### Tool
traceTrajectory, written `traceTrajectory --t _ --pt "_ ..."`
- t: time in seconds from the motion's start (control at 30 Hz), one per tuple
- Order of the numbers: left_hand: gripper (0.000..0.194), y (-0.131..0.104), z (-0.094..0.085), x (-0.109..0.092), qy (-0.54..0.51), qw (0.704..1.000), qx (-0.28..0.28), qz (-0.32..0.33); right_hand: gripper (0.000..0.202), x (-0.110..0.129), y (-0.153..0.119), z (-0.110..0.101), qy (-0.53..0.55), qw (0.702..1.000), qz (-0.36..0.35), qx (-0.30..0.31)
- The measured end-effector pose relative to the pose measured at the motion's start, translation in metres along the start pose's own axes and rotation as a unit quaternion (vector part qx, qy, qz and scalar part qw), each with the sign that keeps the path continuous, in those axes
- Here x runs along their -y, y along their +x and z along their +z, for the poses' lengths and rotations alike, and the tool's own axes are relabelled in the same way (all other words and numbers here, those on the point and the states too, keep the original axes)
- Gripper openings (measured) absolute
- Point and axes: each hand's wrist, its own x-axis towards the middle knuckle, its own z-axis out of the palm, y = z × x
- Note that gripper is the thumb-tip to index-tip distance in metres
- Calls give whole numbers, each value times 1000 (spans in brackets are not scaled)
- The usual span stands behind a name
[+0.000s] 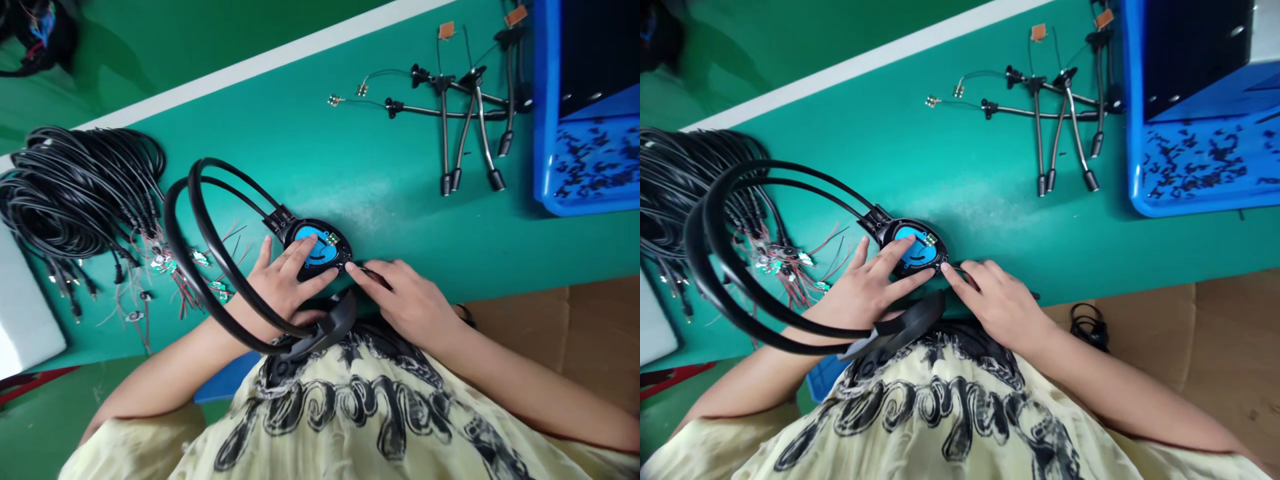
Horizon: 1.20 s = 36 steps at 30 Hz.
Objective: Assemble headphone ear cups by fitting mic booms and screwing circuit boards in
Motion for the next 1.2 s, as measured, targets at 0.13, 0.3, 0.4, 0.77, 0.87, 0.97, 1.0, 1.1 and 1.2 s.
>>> traceTrajectory --t 0.13,0.3,0.4,0.77,0.87,0.97,1.0,1.1,1.2 --pt "55 0 -2 0 -5 1000 -12 9 44 -2 2 -2 -52 998 -24 -4" --pt "48 1 -2 1 2 1000 -20 20 44 6 5 -8 -90 995 -36 7" --pt "46 4 -5 0 7 1000 -19 22 44 10 8 -10 -100 994 -43 13" --pt "40 5 -2 -4 1 999 -45 1 40 12 18 -10 -93 992 -88 2" --pt "38 6 1 -3 9 999 -50 6 40 8 20 -15 -87 991 -94 19" --pt "44 8 1 -4 17 999 -46 -3 42 2 18 -16 -58 994 -89 25" --pt "48 9 1 -5 23 999 -45 -7 41 0 17 -15 -46 995 -85 21" --pt "56 15 1 -7 52 997 -49 -25 37 -4 14 -12 -16 997 -71 2" --pt "57 21 6 -12 73 995 -53 -32 38 -5 10 -7 4 997 -72 -9"
